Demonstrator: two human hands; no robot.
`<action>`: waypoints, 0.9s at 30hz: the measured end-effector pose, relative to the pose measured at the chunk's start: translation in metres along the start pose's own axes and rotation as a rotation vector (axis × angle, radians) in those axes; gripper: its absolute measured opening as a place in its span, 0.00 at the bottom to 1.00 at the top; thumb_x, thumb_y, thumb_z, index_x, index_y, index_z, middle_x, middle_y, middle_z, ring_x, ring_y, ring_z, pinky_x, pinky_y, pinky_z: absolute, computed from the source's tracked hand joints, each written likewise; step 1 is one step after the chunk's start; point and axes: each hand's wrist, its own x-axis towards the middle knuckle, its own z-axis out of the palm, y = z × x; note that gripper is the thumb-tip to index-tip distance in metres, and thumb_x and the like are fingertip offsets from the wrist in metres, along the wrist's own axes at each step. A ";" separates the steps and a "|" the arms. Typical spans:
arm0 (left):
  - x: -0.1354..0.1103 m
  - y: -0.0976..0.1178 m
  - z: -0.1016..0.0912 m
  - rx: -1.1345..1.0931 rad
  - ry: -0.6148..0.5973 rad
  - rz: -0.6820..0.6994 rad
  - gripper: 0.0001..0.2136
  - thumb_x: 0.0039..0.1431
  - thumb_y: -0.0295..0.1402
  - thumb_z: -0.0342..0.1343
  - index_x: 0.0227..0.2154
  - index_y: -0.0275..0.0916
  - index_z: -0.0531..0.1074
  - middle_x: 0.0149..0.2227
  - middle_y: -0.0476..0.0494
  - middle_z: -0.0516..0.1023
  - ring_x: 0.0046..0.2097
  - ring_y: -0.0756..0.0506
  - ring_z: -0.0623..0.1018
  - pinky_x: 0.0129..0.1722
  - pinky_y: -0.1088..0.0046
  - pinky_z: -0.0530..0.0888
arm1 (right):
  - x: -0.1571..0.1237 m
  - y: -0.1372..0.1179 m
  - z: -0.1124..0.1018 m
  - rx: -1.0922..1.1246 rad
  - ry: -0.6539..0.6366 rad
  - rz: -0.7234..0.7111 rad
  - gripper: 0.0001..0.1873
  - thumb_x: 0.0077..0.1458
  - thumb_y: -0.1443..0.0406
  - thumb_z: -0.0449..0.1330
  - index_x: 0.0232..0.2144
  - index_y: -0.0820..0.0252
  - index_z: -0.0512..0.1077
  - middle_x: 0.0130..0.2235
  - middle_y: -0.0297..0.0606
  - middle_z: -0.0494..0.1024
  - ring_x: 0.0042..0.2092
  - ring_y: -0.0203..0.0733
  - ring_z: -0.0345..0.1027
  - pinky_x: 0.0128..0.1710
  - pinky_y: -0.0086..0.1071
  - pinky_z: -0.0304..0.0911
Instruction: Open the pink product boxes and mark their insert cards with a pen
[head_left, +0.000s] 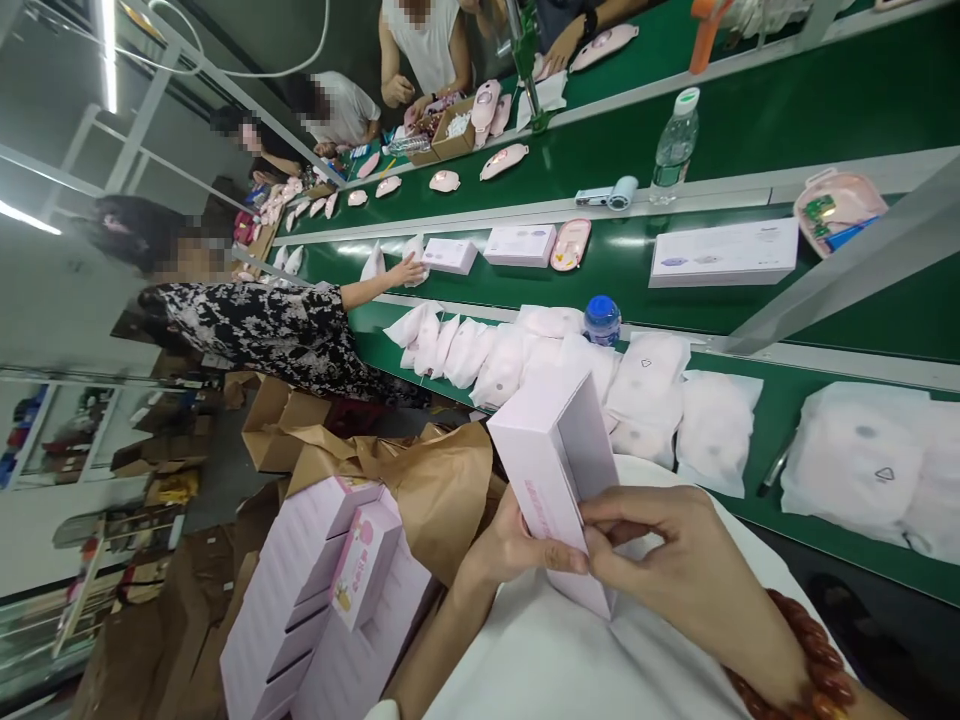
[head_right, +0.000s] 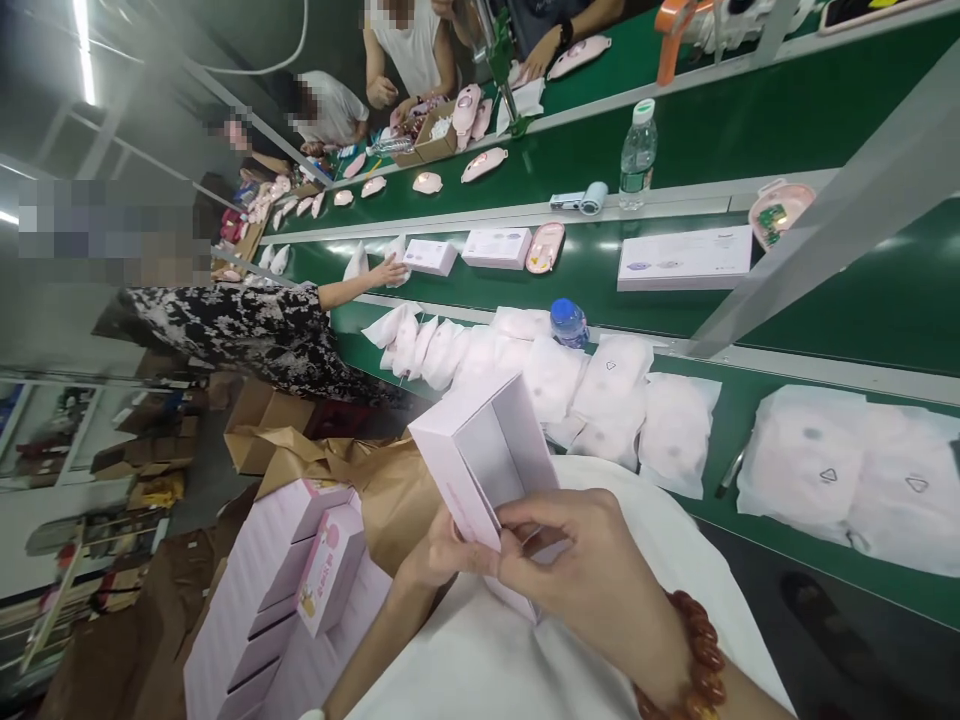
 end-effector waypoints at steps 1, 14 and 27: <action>-0.002 -0.001 0.000 -0.006 0.002 0.002 0.30 0.29 0.44 0.90 0.28 0.37 0.77 0.27 0.49 0.78 0.32 0.47 0.74 0.32 0.72 0.73 | -0.002 0.001 0.002 -0.034 0.040 -0.044 0.10 0.57 0.66 0.66 0.31 0.52 0.89 0.27 0.31 0.85 0.26 0.40 0.78 0.28 0.28 0.77; -0.020 -0.045 -0.025 0.020 0.111 -0.050 0.31 0.29 0.54 0.89 0.26 0.36 0.81 0.26 0.41 0.85 0.29 0.42 0.82 0.32 0.66 0.80 | -0.004 0.033 0.013 -0.327 0.258 -0.177 0.47 0.53 0.60 0.69 0.74 0.48 0.65 0.69 0.48 0.71 0.68 0.60 0.74 0.59 0.47 0.83; -0.018 -0.049 -0.023 -0.008 0.174 -0.074 0.34 0.25 0.58 0.89 0.25 0.37 0.81 0.24 0.43 0.82 0.28 0.44 0.80 0.31 0.67 0.78 | 0.004 0.033 0.013 -0.245 0.241 -0.166 0.42 0.50 0.61 0.70 0.67 0.49 0.69 0.66 0.46 0.75 0.65 0.58 0.77 0.62 0.48 0.80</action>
